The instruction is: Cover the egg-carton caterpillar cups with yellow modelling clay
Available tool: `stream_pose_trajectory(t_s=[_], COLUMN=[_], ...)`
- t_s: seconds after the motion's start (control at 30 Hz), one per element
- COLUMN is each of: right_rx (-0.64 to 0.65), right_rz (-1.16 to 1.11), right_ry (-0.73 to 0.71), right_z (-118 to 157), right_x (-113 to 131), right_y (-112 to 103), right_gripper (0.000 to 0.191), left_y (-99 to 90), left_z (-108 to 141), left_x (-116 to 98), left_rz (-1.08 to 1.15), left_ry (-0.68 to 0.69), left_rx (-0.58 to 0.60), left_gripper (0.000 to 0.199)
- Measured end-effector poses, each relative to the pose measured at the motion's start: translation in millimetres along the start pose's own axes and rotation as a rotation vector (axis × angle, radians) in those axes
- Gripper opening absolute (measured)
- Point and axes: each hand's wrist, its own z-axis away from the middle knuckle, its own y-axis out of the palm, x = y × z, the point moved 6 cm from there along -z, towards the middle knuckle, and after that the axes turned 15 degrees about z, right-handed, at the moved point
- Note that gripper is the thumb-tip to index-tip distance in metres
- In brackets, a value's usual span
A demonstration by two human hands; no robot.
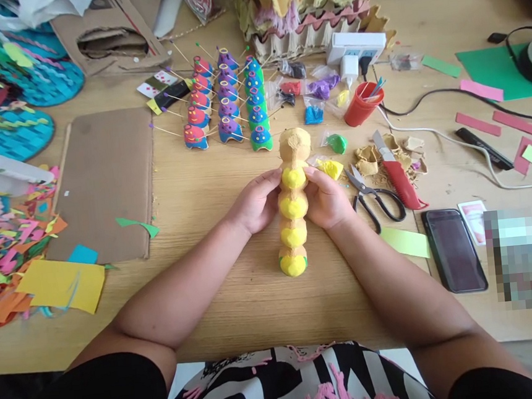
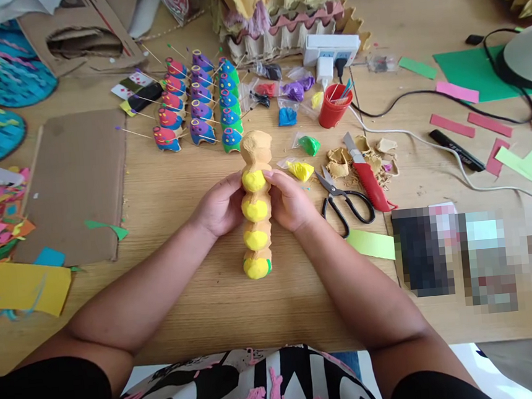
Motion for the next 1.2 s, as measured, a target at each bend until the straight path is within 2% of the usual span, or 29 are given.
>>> stream_pose_trajectory(t_s=[0.27,0.47,0.67,1.2], right_rx=[0.076,0.127,0.087,0.037], right_rz=[0.022,0.064,0.050,0.043], right_ry=[-0.041,-0.098,-0.123,-0.123], right_z=[-0.7,0.1,-2.2,-2.0], right_x=[1.8,4.8,2.7,2.1], right_y=[1.1,4.2,2.6,2.6], right_gripper=[0.043,0.047,0.042,0.041], left_y=[4.9,1.4,2.1,0.4], left_z=[2.9,3.2,3.8,2.3], left_x=[-0.7,-4.1,-4.6,-2.9], left_rz=[0.055,0.079,0.074,0.078], left_ry=[-0.001,-0.003,0.006,-0.025], left_rx=[-0.053,-0.084,-0.097,-0.085], left_gripper=[0.012,0.016,0.020,0.015])
